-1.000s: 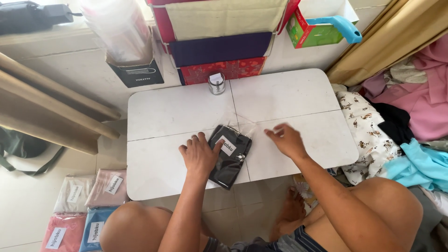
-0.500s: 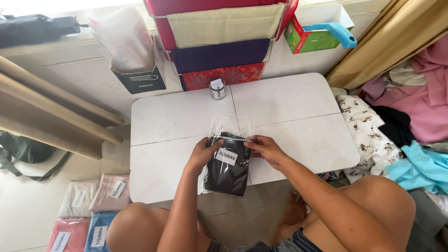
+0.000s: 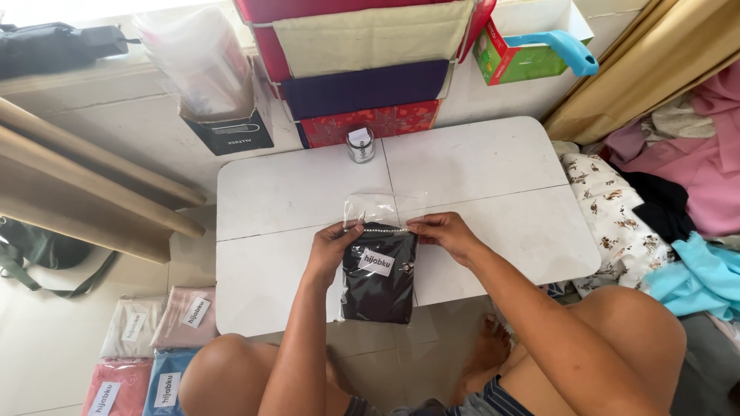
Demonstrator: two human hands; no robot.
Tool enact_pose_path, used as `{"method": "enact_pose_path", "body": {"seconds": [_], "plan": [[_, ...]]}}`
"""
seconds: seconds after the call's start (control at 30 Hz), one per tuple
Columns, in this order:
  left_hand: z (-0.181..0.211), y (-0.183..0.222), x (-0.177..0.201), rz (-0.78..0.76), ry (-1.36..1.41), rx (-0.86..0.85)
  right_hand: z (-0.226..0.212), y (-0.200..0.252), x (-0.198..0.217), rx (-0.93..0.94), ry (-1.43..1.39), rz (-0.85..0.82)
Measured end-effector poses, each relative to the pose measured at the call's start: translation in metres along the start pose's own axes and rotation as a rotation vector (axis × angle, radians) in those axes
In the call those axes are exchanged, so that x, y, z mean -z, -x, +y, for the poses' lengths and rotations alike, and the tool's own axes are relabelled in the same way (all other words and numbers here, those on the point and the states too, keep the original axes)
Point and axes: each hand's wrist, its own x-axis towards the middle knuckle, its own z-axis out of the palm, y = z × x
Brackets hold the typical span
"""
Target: Cleaning a piece of black fabric with a lint roller, folding it, and placing it into a plastic bag for packaging.
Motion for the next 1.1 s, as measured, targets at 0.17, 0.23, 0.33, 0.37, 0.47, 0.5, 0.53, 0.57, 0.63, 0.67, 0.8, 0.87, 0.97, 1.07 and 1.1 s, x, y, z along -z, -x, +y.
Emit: {"method": "enact_pose_path", "body": {"seconds": [0.17, 0.23, 0.33, 0.37, 0.47, 0.5, 0.53, 0.57, 0.63, 0.67, 0.8, 0.87, 0.97, 1.07, 1.1], "plan": [[-0.019, -0.029, 0.015, -0.040, 0.012, 0.001, -0.003, -0.018, 0.005, 0.064, 0.090, -0.030], [-0.008, -0.026, 0.016, -0.050, -0.001, 0.005, -0.004, -0.022, 0.007, 0.086, 0.135, -0.043], [0.003, -0.025, 0.020, -0.087, -0.135, -0.080, 0.002, -0.029, 0.010, 0.207, 0.257, -0.069], [-0.001, -0.028, 0.022, -0.075, -0.162, -0.119, 0.007, -0.030, 0.010, 0.261, 0.290, -0.060], [-0.016, -0.035, 0.028, -0.056, -0.225, -0.184, 0.016, -0.034, 0.013, 0.338, 0.376, -0.058], [-0.020, -0.039, 0.029, -0.049, -0.258, -0.223, 0.016, -0.037, 0.014, 0.371, 0.434, -0.064], [-0.020, -0.040, 0.031, -0.049, -0.259, -0.220, 0.016, -0.037, 0.014, 0.368, 0.432, -0.064], [-0.020, -0.040, 0.033, -0.035, -0.284, -0.245, 0.015, -0.038, 0.014, 0.400, 0.473, -0.064], [-0.021, -0.039, 0.035, -0.019, -0.309, -0.268, 0.014, -0.037, 0.013, 0.429, 0.514, -0.067], [-0.022, -0.039, 0.036, -0.028, -0.368, -0.302, 0.014, -0.035, 0.012, 0.493, 0.580, -0.071], [-0.013, -0.027, 0.037, -0.035, -0.553, -0.379, -0.003, -0.019, -0.002, 0.640, 0.817, -0.066], [-0.013, -0.026, 0.039, -0.040, -0.590, -0.403, 0.002, -0.020, 0.003, 0.676, 0.889, -0.067], [-0.011, -0.021, 0.042, -0.047, -0.656, -0.437, 0.010, -0.022, 0.009, 0.734, 0.997, -0.063], [-0.003, -0.012, 0.045, -0.059, -0.705, -0.469, 0.015, -0.024, 0.015, 0.769, 1.044, -0.093], [-0.001, -0.008, 0.047, -0.075, -0.728, -0.493, 0.017, -0.024, 0.017, 0.779, 1.056, -0.123]]}}
